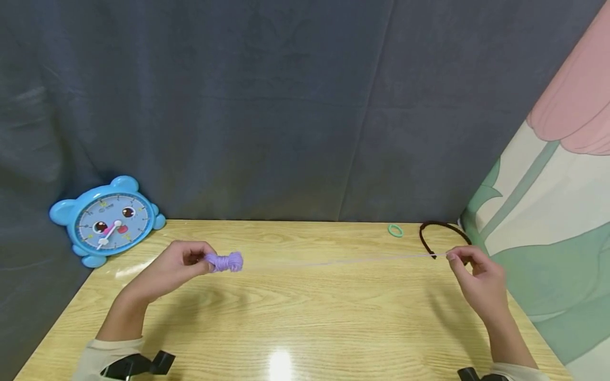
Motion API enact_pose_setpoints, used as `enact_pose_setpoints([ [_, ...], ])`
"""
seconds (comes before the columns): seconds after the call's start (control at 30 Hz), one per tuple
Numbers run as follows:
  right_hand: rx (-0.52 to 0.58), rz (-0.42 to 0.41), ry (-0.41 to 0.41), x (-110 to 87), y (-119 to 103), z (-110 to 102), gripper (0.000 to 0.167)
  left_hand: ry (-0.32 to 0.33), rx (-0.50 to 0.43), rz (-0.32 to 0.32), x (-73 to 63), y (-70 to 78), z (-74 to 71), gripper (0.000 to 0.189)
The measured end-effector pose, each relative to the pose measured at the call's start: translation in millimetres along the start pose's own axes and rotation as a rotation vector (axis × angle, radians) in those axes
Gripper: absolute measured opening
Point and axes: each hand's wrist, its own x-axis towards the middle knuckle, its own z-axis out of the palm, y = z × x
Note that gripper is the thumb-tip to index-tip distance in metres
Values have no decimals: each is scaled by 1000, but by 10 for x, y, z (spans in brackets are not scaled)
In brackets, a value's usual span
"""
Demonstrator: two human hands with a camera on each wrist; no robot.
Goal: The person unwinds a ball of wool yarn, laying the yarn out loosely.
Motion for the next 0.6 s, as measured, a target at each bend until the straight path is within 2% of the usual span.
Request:
enact_pose_setpoints([
  [0.17, 110, 14, 51, 23, 4, -41, 7, -92, 20, -8, -23, -18, -31, 11],
  [0.3, 112, 25, 86, 35, 2, -68, 5, -111, 15, 24, -28, -36, -55, 12],
  [0.4, 51, 59, 103, 27, 9, -91, 5, -91, -6, 39, -41, -58, -90, 10],
  [0.6, -167, 192, 140, -32, 32, -157, 6, -17, -36, 39, -80, -76, -165, 9],
])
